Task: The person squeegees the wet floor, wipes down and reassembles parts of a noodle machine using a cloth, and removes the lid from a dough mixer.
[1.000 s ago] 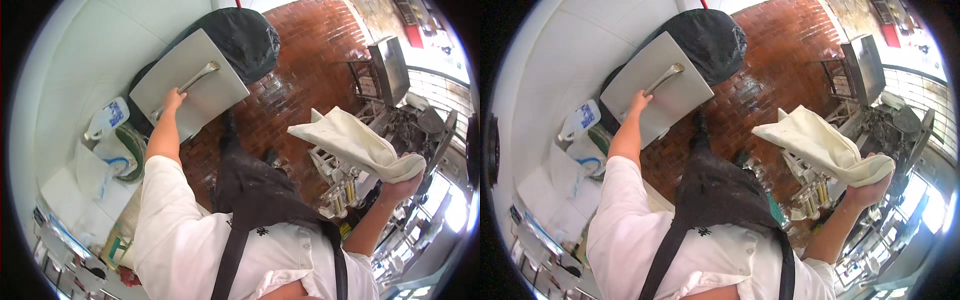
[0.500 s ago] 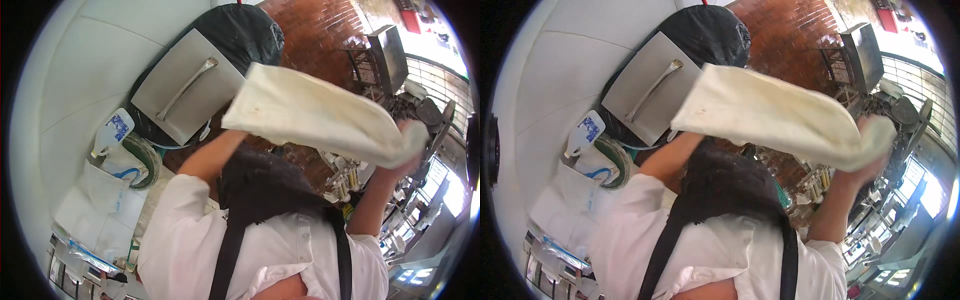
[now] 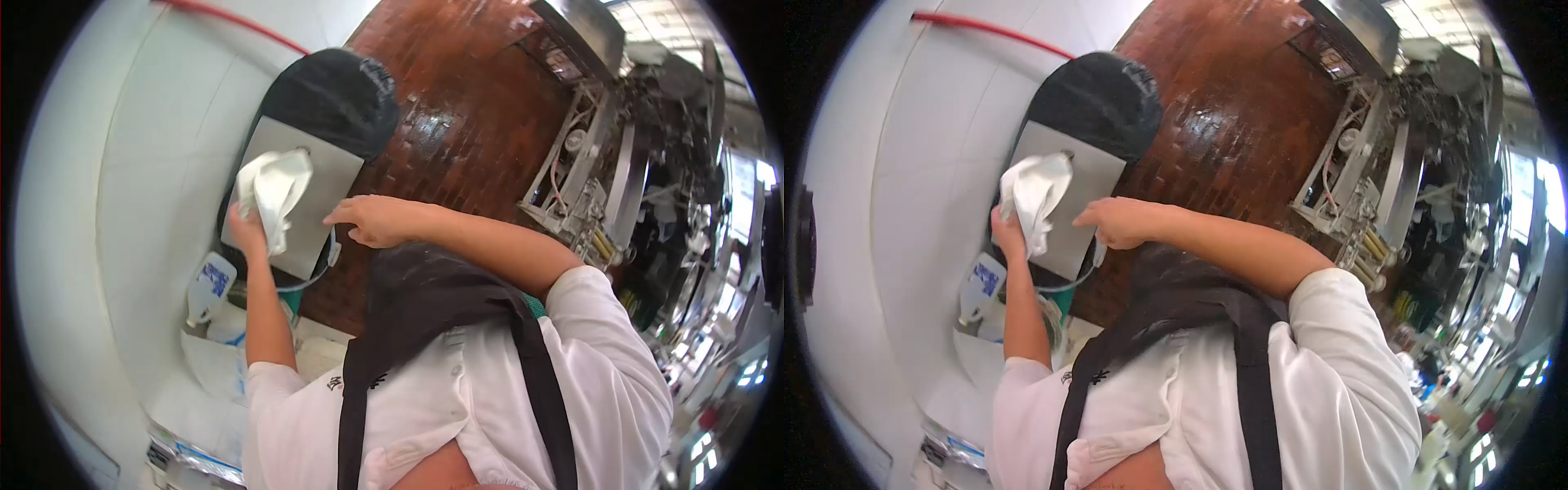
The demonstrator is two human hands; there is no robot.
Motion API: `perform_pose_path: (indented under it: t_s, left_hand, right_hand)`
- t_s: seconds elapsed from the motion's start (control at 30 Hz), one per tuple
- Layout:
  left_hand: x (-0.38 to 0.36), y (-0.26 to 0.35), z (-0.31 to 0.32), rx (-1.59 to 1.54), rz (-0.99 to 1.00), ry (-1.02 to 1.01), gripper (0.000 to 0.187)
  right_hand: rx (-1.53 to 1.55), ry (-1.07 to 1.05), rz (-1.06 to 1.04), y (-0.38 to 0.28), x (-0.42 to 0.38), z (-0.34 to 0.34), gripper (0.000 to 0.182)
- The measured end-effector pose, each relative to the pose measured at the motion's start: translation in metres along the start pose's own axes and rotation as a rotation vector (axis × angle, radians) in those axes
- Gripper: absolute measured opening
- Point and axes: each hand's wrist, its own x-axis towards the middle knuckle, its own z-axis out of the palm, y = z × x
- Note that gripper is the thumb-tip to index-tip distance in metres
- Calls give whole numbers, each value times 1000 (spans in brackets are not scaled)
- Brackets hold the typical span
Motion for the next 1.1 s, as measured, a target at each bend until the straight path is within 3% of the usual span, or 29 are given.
perform_pose_path:
  t_s: [0.1,0.17,0.23,0.3,0.43,0.53,0.7,0.8,0.97,1.1]
  left_hand:
    - [17,-38,23,68,-177,62,73]
    - [16,-35,46,27,-279,-87,82]
    - [-10,21,76,65,-159,-160,78]
    - [-48,97,119,-209,-371,-383,75]
    - [-161,245,241,-221,-90,-784,73]
    - [-253,355,328,-66,157,-1166,71]
    - [-397,481,455,90,403,-1453,66]
    - [-482,523,503,182,441,-1550,59]
    - [-601,540,568,298,428,-1789,61]
    - [-722,557,608,348,532,-1969,53]
  right_hand:
    - [-75,-59,258,15,-65,-28,46]
    - [-234,12,381,27,-128,-36,46]
    - [-253,136,503,41,-205,-33,45]
    - [-148,329,594,54,-288,-25,44]
    - [-6,648,793,72,-463,15,44]
    - [191,928,937,70,-591,73,45]
    - [329,1297,1166,63,-742,209,44]
    - [480,1430,1326,39,-795,272,45]
    - [719,1618,1425,14,-856,343,44]
    - [861,1823,1518,-11,-880,413,44]
